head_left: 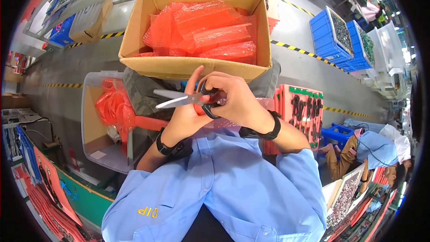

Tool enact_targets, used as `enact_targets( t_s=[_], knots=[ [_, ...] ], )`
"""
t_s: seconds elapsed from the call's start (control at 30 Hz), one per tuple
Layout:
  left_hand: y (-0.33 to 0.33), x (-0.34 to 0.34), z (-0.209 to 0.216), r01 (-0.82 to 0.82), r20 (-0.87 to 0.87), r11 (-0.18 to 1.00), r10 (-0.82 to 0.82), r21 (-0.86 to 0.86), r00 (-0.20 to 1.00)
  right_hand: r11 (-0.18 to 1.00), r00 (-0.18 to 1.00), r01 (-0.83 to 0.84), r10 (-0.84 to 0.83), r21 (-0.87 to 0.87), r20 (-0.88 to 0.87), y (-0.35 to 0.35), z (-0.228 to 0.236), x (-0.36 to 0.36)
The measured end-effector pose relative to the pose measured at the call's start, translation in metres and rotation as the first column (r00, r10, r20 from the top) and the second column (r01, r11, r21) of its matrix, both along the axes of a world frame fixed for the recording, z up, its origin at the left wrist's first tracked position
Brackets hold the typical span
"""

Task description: Cut pieces of red bubble wrap from a cardboard box using a pair of scissors.

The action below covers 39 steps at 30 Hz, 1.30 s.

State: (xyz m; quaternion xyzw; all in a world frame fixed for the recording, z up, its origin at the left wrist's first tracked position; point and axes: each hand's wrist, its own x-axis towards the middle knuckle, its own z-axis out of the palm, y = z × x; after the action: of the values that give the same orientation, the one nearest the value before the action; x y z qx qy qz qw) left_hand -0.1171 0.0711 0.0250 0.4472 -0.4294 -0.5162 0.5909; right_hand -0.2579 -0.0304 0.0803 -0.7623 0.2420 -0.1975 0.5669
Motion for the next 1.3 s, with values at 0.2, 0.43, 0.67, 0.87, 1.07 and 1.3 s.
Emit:
enact_targets(
  t_s=[0.2,0.43,0.67,0.87,1.07,1.3],
  knots=[
    [-0.013,0.049,-0.023,0.664,-0.033,0.743,-0.664,0.089,0.747,0.851,0.999,-0.027,0.000,0.524,0.052,-0.024,0.037,-0.014],
    [-0.001,0.074,0.007,0.748,-0.297,0.656,-0.699,0.098,0.651,0.955,0.905,-0.041,-0.088,0.293,0.417,-0.063,0.076,-0.025],
    [0.006,0.066,-0.003,0.621,-0.397,0.780,-0.545,0.084,0.738,0.952,0.852,0.085,-0.223,0.295,0.474,-0.099,0.061,-0.041],
    [0.006,0.045,-0.017,0.454,-0.114,0.878,-0.441,0.153,0.890,0.947,0.911,0.129,-0.230,0.295,0.342,-0.110,0.041,-0.047],
    [0.001,0.034,-0.031,0.314,-0.056,0.947,-0.311,0.062,0.949,0.952,0.948,0.157,-0.220,0.262,0.232,-0.127,0.020,-0.053],
    [-0.003,0.041,-0.044,0.419,-0.355,0.886,-0.334,0.198,0.873,0.961,0.952,0.240,-0.260,0.134,0.160,-0.127,0.034,-0.066]
  ],
)
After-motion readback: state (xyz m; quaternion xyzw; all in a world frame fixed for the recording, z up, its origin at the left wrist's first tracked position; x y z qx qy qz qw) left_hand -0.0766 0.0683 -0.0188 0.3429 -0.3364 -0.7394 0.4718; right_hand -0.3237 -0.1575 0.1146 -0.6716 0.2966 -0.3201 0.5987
